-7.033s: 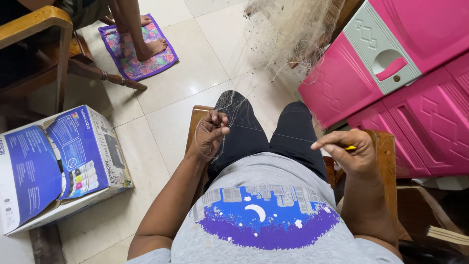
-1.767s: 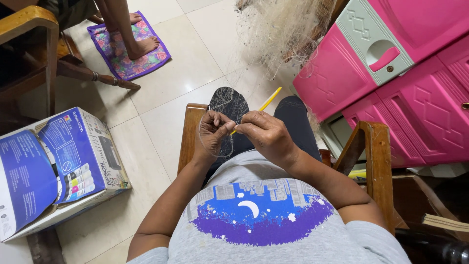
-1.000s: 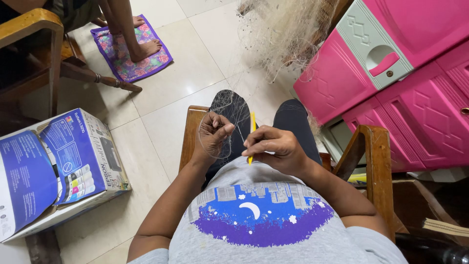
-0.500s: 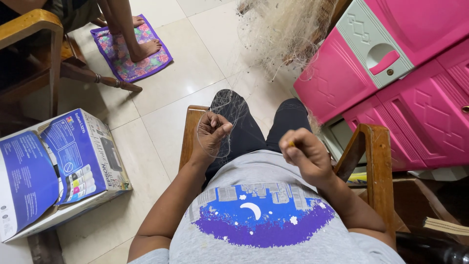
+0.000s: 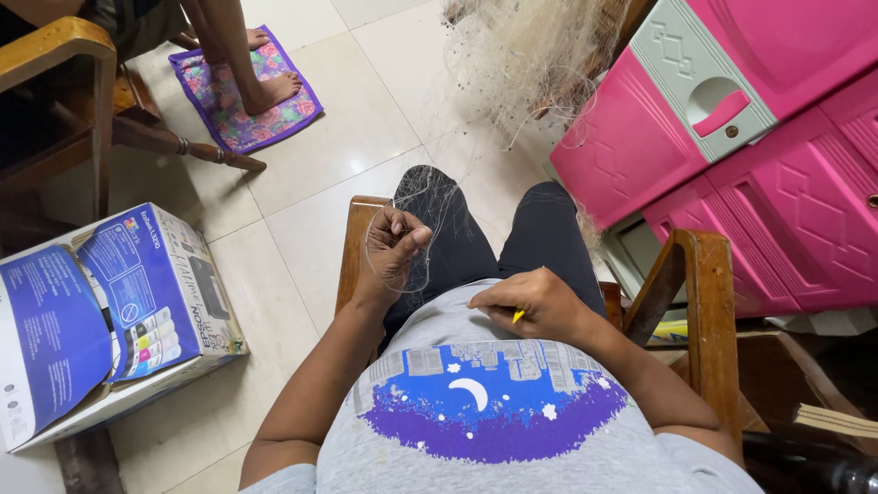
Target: Repairing a fine-mesh fishing net using a plastic shuttle and string
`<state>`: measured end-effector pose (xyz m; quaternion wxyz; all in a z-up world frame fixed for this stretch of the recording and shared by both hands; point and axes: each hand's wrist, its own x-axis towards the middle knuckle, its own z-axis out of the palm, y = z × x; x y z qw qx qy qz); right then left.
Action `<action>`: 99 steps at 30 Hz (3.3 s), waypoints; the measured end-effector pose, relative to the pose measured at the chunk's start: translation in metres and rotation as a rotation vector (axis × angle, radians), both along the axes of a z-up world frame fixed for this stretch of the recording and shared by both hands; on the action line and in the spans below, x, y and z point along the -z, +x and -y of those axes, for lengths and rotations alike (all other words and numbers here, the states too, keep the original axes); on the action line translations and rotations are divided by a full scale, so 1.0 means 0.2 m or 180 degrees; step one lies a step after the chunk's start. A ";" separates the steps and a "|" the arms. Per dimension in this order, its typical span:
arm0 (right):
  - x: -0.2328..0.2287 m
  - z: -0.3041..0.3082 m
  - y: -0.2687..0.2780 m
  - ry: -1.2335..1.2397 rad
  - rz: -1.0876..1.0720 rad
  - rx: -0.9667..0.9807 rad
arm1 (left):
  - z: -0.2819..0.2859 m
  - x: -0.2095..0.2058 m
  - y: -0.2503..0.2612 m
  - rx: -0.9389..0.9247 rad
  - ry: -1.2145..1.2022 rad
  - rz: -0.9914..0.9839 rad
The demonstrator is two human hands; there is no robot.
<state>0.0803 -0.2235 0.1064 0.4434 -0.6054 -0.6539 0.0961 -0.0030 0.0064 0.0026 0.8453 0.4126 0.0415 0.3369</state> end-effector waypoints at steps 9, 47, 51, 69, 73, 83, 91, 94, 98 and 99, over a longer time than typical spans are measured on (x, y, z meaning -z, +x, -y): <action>0.02 -0.08 0.02 -0.0077 0.0185 -0.0693 | -0.02 0.06 0.02 -0.0091 -0.0366 -0.0078; -0.17 -0.33 -0.16 0.0015 0.0377 -0.0945 | -0.08 -0.41 -0.11 0.2219 -0.1252 0.2215; -0.18 -0.33 -0.16 0.0049 0.0407 -0.1033 | -0.07 -0.37 -0.11 0.2400 -0.1311 0.2050; -0.08 -0.33 -0.15 0.0089 0.0521 -0.1153 | -0.05 -0.22 -0.08 0.2417 -0.1905 0.1676; -0.08 -0.33 -0.15 0.0068 0.0415 -0.1187 | -0.05 -0.21 -0.09 0.2305 -0.1869 0.1511; -0.07 -0.32 -0.15 -0.0024 0.0392 -0.1186 | -0.03 -0.25 -0.09 0.2522 -0.1956 0.1699; -0.05 -0.32 -0.16 -0.0037 0.0372 -0.1254 | -0.04 -0.15 -0.05 0.2593 -0.2087 0.1717; -0.05 -0.32 -0.15 -0.0035 0.0355 -0.1256 | -0.04 -0.15 -0.05 0.2594 -0.2091 0.1717; -0.05 -0.31 -0.14 -0.0016 0.0468 -0.1143 | -0.03 -0.15 -0.07 0.2287 -0.1884 0.1407; -0.05 -0.32 -0.14 0.0032 0.0541 -0.1077 | -0.02 -0.16 -0.08 0.2064 -0.1675 0.1165</action>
